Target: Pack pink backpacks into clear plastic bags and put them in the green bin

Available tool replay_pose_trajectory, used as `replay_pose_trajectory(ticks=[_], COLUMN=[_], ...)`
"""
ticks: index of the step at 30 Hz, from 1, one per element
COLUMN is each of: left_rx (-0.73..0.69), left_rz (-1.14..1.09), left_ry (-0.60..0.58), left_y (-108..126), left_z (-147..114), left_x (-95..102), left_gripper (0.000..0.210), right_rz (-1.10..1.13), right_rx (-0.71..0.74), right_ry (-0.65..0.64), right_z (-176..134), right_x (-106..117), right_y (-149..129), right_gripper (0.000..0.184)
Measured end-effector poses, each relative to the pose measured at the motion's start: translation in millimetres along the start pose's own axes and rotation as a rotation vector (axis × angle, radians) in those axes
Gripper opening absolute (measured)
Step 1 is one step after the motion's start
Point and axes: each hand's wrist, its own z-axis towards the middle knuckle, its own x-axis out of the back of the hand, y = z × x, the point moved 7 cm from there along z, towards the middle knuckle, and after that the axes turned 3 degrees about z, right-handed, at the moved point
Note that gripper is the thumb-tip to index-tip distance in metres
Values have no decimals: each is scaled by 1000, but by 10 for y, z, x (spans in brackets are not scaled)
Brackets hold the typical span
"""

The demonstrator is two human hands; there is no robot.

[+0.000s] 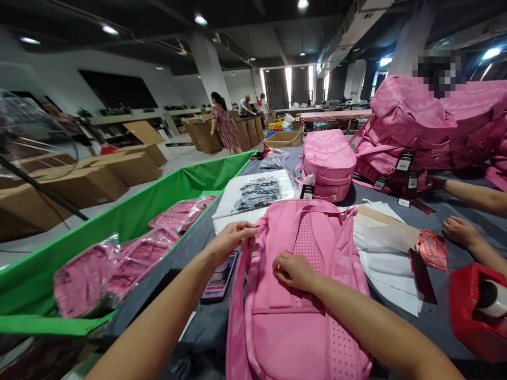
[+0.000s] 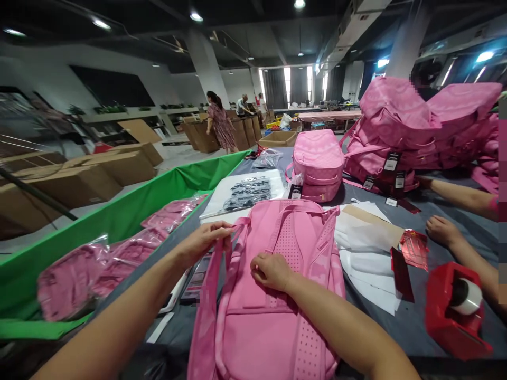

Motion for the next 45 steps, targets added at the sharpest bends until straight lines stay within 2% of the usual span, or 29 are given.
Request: replay_pose_trajectory(ticks=[3, 7, 8, 11, 14, 16, 17, 19, 21, 22, 24, 26, 28, 31, 32, 34, 37, 39, 42, 45], left_rx=[41, 159, 168, 144, 132, 159, 175, 205, 231, 246, 290, 349, 399, 338, 284, 161, -17, -82, -40, 60], left_rz=[3, -97, -114, -155, -232, -278, -298, -336, -376, -400, -455, -515, -568, -670, -703, -692, -409, -218, -141, -207], left_ry=[-43, -134, -124, 40, 184, 217, 224, 237, 257, 266, 271, 246, 195, 236, 283, 387, 520, 609, 681, 653], left_y=[-37, -299, -333, -296, -169, -125, -123, -167, -277, -357, -560, -794, -1016, -1190, -1185, -1084, -779, -635, -714, -963], left_z=[-14, -136, -163, -147, 16, 162, 225, 301, 280, 227, 33, -255, -583, -977, -1053, -1109, -970, -810, -606, -543], left_x=[-94, -38, 12, 245, 421, 447, 438, 397, 360, 346, 317, 275, 226, 263, 300, 380, 465, 493, 474, 430], left_gripper=[56, 56, 54, 46, 34, 27, 24, 23, 25, 26, 27, 26, 23, 8, 7, 23, 37, 35, 28, 31], right_rz=[4, 9, 20, 71, 190, 333, 381, 337, 132, 30, -53, 34, 182, 275, 242, 94, -152, -238, -306, -265], right_rx=[-1, 4, 8, 9, -49, -33, 33, 270, 516, 598, 660, 628, 553, 527, 543, 568, 564, 556, 509, 456], right_ry=[10, 35, 40, 58, 47, -77, -176, -368, -457, -472, -505, -556, -592, -626, -615, -513, -177, 42, 236, 282], right_z=[7, 12, 14, 32, 36, -31, -106, -357, -656, -778, -918, -927, -858, -817, -834, -892, -1018, -1138, -1279, -1367], right_x=[-12, -72, -81, -38, 80, 96, 79, 17, -89, -162, -315, -417, -428, -373, -362, -354, -291, -209, -92, -56], right_y=[8, 38, 47, 60, -4, -213, -401, -875, -1287, -1421, -1536, -1496, -1389, -1331, -1353, -1427, -1547, -1582, -1504, -1370], right_gripper=[8, 8, 8, 8, 4, 13, 20, 31, 28, 23, 18, 28, 45, 52, 51, 45, 34, 42, 59, 74])
